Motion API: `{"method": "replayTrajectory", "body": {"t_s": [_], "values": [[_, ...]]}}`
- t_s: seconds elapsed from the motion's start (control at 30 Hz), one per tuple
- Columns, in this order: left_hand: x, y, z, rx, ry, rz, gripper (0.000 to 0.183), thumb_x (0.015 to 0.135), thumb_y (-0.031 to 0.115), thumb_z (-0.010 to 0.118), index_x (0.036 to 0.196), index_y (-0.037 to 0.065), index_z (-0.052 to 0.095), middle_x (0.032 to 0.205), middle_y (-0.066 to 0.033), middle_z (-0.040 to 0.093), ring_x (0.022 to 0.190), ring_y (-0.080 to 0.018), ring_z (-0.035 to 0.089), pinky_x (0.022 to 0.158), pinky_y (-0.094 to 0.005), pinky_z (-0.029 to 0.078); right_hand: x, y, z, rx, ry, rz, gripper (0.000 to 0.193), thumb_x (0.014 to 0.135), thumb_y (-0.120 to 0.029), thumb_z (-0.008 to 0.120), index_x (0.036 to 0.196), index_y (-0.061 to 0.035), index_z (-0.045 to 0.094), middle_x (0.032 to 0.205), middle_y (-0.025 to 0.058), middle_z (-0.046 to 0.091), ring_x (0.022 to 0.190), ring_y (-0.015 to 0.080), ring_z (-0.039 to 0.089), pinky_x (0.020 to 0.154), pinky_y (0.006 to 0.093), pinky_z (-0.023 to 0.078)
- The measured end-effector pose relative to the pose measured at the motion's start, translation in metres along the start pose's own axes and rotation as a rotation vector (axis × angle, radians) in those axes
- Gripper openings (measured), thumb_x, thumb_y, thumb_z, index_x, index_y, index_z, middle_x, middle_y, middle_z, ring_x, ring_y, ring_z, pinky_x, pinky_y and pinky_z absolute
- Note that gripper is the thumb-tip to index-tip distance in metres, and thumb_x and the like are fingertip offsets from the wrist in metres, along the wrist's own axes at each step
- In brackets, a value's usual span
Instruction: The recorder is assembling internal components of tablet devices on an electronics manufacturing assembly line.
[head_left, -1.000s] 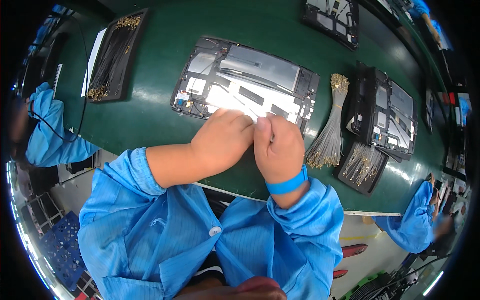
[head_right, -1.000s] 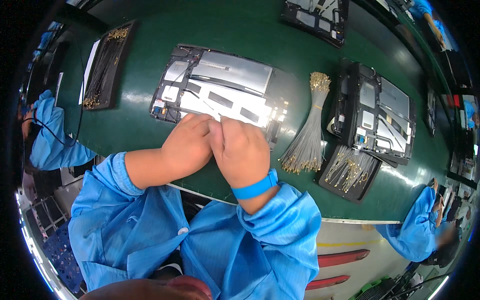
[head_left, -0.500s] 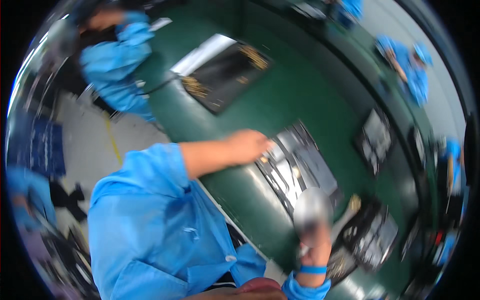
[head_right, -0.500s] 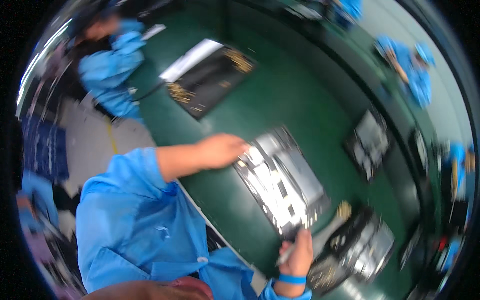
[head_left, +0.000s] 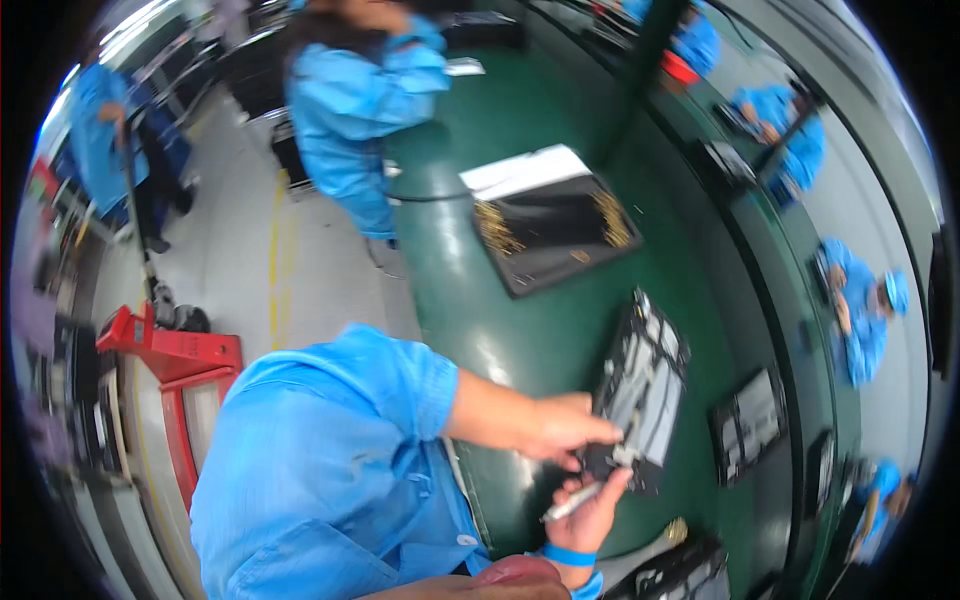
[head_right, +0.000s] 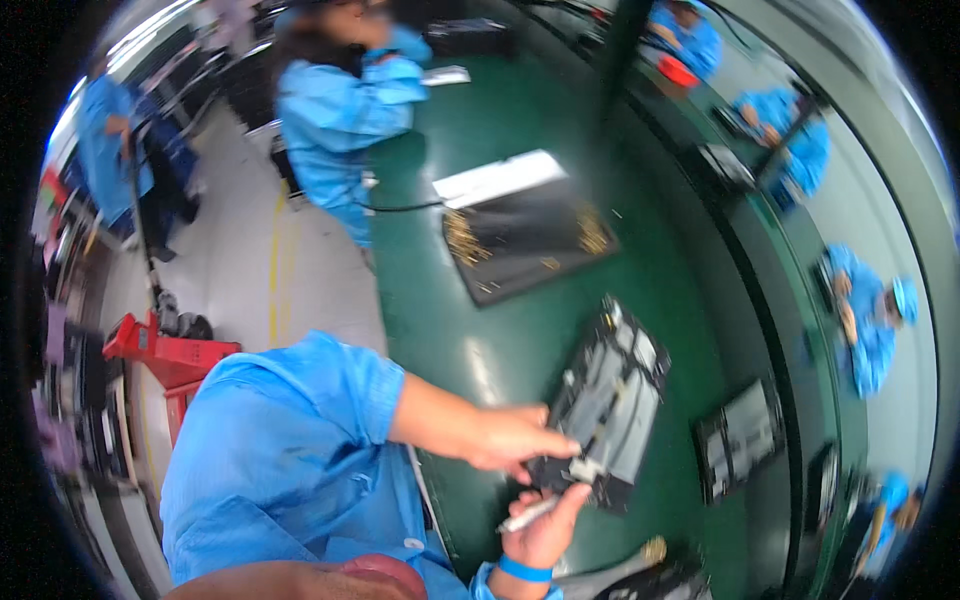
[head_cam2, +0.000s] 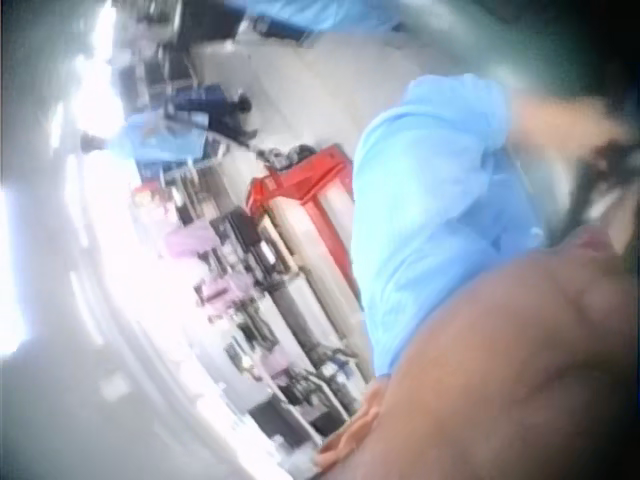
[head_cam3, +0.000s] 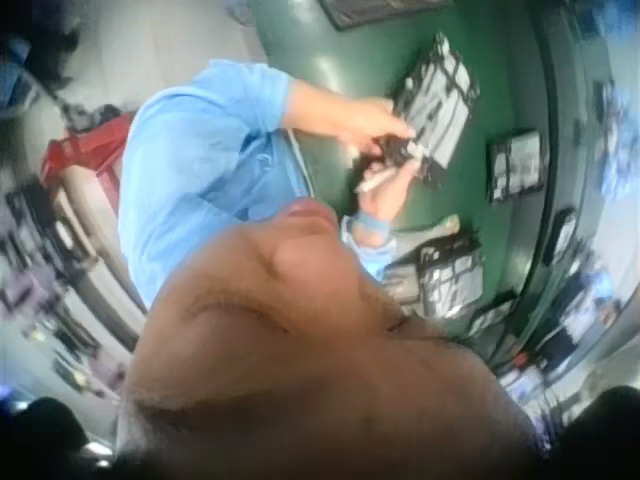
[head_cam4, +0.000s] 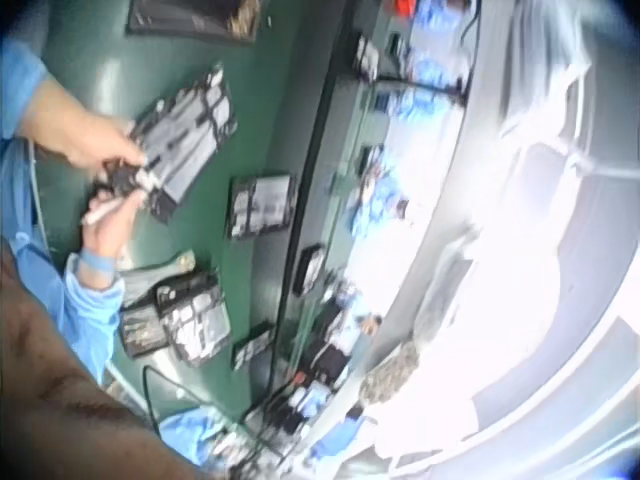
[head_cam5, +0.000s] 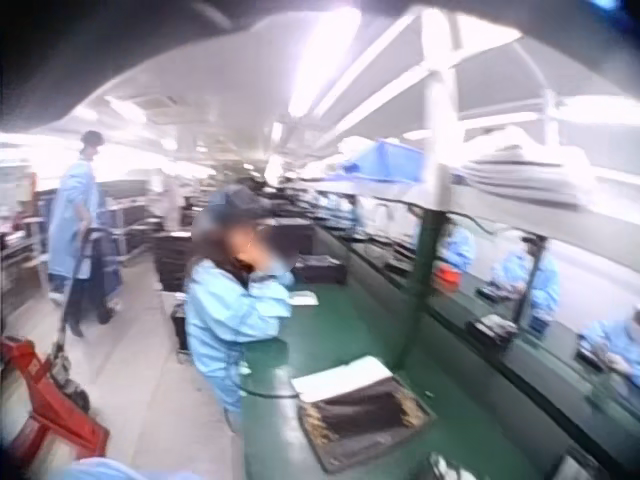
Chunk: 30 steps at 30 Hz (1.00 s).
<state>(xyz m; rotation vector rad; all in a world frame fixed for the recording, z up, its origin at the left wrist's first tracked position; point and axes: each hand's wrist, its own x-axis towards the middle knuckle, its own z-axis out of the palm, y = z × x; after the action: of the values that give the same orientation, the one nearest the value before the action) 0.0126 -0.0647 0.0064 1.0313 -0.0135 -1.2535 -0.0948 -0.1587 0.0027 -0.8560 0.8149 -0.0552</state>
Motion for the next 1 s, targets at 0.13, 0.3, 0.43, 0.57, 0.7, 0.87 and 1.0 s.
{"method": "replayTrajectory", "body": {"t_s": [0.13,0.3,0.43,0.57,0.7,0.87,1.0], "values": [[0.012,0.043,-0.007,-0.119,0.110,0.103,0.021,0.077,0.024,0.054,0.086,0.005,0.053,0.074,-0.0051,0.057,0.062,-0.0151,0.055,0.048,-0.0274,0.045,-0.016,0.010,-0.008,-0.109,0.025,-0.037,0.043,0.085,-0.033,0.042,0.114,-0.0015,0.038,0.083,0.0083,0.053,0.055,0.0121,0.050,0.041,0.0231,0.041],[0.121,0.102,-0.031,-0.227,0.179,0.211,0.024,0.078,0.025,0.055,0.086,0.002,0.050,0.079,-0.0109,0.056,0.068,-0.0184,0.057,0.058,-0.0244,0.050,-0.015,0.031,-0.033,-0.086,0.150,-0.050,0.037,0.084,-0.023,0.047,0.112,0.0001,0.040,0.082,0.0073,0.052,0.055,0.0102,0.048,0.044,0.0217,0.041],[0.174,0.088,-0.009,-0.316,0.341,0.244,0.082,0.076,0.040,0.054,0.128,-0.002,0.006,0.132,-0.0201,0.012,0.113,-0.0348,0.031,0.091,-0.0385,0.035,-0.013,0.034,-0.040,-0.070,0.043,-0.021,0.039,0.083,-0.020,0.047,0.114,0.0018,0.038,0.083,0.0068,0.052,0.055,0.0091,0.048,0.045,0.0209,0.041],[0.195,0.050,0.049,-0.261,0.098,0.097,0.082,0.077,0.040,0.053,0.130,0.005,0.001,0.135,-0.0181,0.003,0.123,-0.0360,0.007,0.099,-0.0445,0.019,-0.013,0.037,-0.048,-0.200,-0.075,0.004,0.036,0.084,-0.019,0.047,0.113,0.0014,0.040,0.083,0.0082,0.053,0.058,0.0103,0.049,0.047,0.0219,0.042],[0.228,0.045,0.089,-0.257,0.181,0.181,0.067,0.078,0.034,0.054,0.125,0.003,0.019,0.133,-0.0174,0.012,0.122,-0.0339,0.014,0.098,-0.0453,0.017,-0.009,0.045,-0.056,-0.162,-0.164,-0.042,0.030,0.083,-0.019,0.048,0.108,-0.0018,0.046,0.078,0.0024,0.053,0.058,0.0073,0.047,0.048,0.0198,0.040],[0.264,0.056,0.104,-0.291,0.634,0.230,0.023,0.078,0.024,0.055,0.091,0.005,0.050,0.083,-0.0075,0.048,0.077,-0.0205,0.045,0.085,-0.0320,0.035,-0.011,0.029,-0.060,-0.383,-0.149,-0.126,0.030,0.082,-0.024,0.050,0.102,-0.0025,0.052,0.079,0.0148,0.058,0.068,0.0194,0.056,0.062,0.0276,0.044],[0.269,0.056,0.096,-0.147,0.309,0.131,0.020,0.078,0.019,0.055,0.083,0.001,0.048,0.080,-0.0085,0.049,0.075,-0.0206,0.048,0.069,-0.0302,0.043,-0.013,0.022,-0.057,-0.361,-0.146,-0.182,0.030,0.081,-0.025,0.050,0.102,-0.0025,0.052,0.079,0.0154,0.058,0.068,0.0199,0.056,0.063,0.0278,0.044]]}}
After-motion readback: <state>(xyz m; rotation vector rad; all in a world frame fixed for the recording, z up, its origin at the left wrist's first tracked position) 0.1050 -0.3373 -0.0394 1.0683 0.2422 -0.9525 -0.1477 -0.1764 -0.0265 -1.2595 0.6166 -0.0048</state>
